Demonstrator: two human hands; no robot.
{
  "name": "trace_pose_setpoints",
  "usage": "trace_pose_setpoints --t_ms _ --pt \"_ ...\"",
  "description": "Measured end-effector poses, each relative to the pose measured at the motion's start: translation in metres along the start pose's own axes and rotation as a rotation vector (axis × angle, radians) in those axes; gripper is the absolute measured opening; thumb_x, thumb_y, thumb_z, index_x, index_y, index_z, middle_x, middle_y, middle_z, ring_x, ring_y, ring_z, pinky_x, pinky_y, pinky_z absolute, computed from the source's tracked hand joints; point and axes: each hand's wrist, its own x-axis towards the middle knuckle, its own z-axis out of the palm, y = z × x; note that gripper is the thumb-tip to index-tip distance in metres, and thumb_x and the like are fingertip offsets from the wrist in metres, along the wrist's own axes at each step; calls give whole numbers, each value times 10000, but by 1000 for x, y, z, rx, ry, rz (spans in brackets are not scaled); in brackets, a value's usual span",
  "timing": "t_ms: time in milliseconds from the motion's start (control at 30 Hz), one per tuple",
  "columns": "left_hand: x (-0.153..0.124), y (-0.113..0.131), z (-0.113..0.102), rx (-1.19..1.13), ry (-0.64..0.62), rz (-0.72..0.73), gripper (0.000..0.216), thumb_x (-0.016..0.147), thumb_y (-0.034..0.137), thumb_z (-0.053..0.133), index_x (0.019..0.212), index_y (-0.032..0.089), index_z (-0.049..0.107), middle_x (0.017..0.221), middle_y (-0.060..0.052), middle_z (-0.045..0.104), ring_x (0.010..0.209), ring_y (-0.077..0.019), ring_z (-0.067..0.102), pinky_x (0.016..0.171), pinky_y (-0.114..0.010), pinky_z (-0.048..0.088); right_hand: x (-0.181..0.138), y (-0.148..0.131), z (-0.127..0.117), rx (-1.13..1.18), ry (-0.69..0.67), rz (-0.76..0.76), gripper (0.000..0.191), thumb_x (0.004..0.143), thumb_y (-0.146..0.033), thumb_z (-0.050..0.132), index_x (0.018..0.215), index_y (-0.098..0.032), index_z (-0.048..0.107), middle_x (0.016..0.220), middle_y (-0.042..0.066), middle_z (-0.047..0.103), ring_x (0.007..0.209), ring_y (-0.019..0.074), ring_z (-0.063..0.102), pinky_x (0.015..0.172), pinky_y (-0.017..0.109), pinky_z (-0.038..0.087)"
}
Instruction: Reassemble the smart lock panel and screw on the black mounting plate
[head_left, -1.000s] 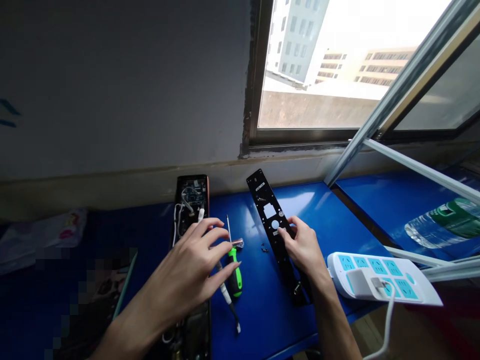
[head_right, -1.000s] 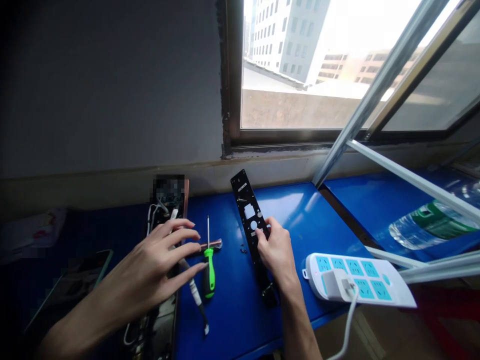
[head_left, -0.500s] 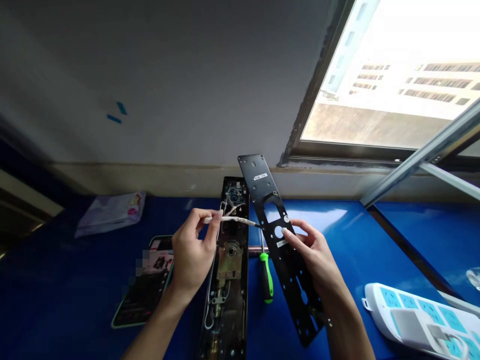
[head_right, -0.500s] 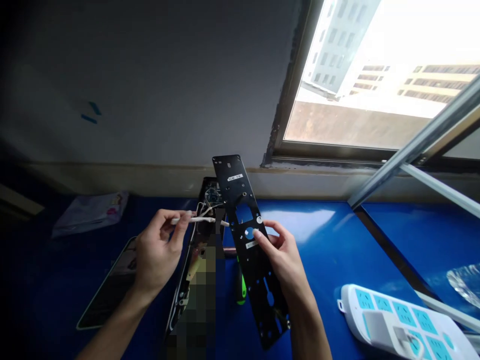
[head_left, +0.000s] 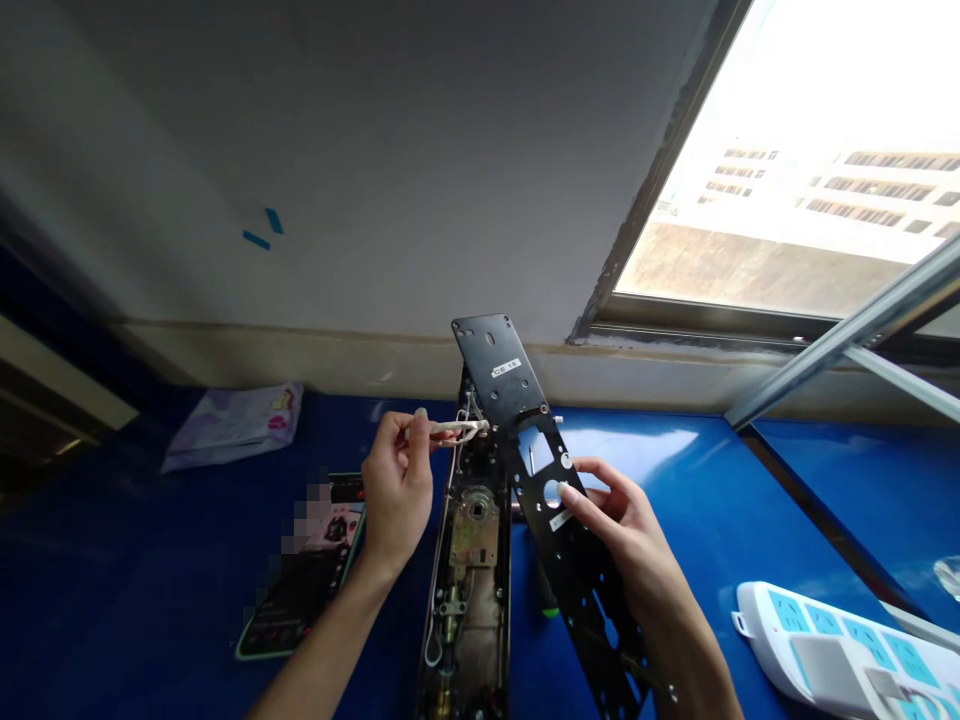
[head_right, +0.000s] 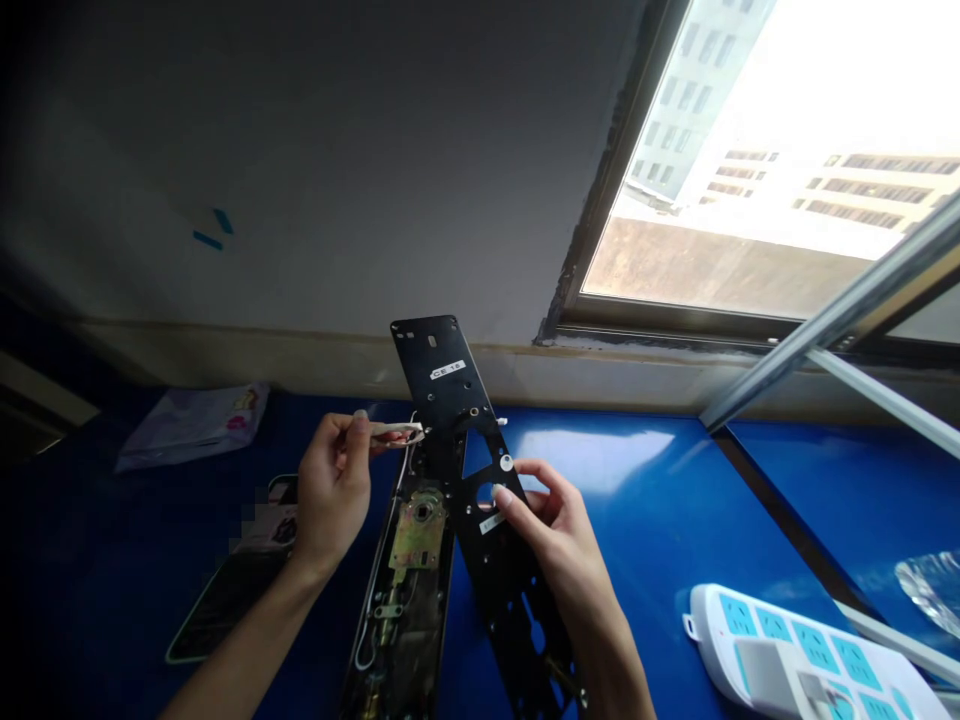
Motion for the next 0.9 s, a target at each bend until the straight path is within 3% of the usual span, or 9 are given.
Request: trace_pose_setpoints --t_ms 267,533,800,900 --pt "-2 0 -1 128 1 58 319 1002 519 641 855 252 546 758 -11 739 722 -212 770 685 -295 602 -13 -3 1 20 -51 -1 526 722 -558 953 1026 -221 687 690 2 748 550 123 671 517 190 485" --pt "-2 -9 3 -44 2 -49 412 1062 604 496 888 233 550 846 -44 780 814 -206 781 837 -341 632 -5 -5 -7 -21 53 -52 592 713 -585 947 1090 -218 675 770 49 806 618 173 730 570 232 544" --pt "-3 3 9 -85 -28 -52 474 1041 670 488 875 233 564 825 -38 766 772 -205 773 773 -334 647 4 2 1 27 -41 -25 548 714 -563 951 1040 -219 677 739 9 782 581 143 703 548 212 523" --pt "-8 10 10 -47 -108 -2 519 1007 710 531 809 232 564 751 -16 719 710 -187 733 696 -294 613 8 5 12 56 -61 -20 570 687 -555 966 1056 -224 685 724 -9 765 573 135 683 550 214 520"
